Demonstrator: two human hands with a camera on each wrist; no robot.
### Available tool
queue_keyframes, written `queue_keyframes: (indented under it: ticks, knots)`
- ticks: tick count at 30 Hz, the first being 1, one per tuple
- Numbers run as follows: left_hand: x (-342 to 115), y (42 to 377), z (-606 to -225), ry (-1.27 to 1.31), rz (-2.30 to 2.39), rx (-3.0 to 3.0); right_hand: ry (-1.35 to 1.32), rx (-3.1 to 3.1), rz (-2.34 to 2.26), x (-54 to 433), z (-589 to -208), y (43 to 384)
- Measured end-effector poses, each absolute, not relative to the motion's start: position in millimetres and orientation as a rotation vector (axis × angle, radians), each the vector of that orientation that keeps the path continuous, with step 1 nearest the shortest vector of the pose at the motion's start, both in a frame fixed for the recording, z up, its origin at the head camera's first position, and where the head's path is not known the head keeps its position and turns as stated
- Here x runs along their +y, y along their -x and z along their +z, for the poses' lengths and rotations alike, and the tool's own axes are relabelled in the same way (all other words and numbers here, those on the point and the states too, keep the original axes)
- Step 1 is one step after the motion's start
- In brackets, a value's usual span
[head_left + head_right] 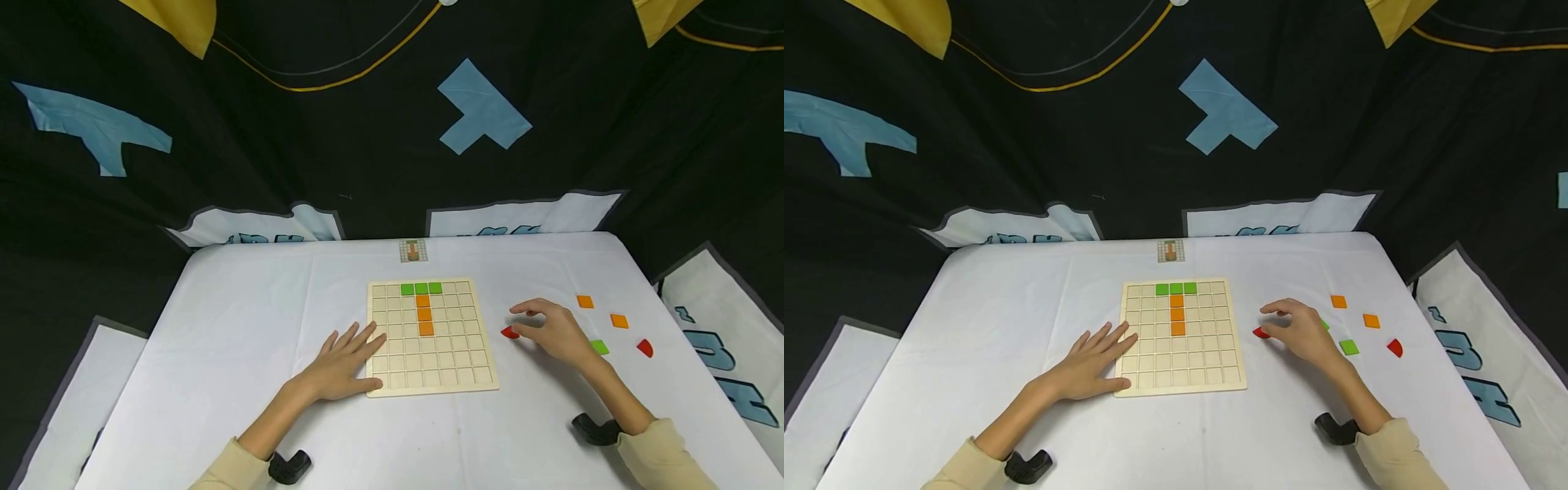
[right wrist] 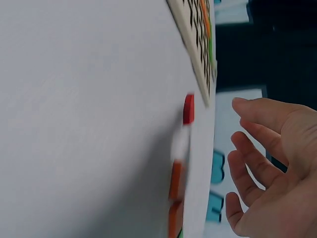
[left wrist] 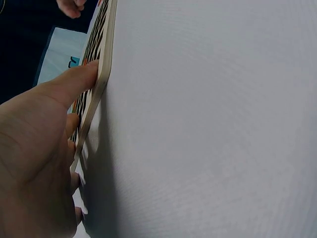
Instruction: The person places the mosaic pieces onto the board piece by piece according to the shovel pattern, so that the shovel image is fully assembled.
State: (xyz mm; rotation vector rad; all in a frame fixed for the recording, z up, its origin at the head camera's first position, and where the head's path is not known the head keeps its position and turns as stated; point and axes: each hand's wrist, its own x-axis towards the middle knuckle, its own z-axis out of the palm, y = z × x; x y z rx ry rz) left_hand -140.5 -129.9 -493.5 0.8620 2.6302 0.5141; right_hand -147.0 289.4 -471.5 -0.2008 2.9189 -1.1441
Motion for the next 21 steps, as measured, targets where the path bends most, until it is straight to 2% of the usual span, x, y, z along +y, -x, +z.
queue_keyframes:
  ticks: [10,21]
  knots:
    - [-130.5,139.4,-493.7,-0.868,0.514,2.628,0.173,2.916,-1.066,326.8,-479.8,129.5]
    - [-130.5,139.5,-493.0,-0.873,0.521,2.643,0.171,2.911,-0.993,335.0,-489.7,126.7]
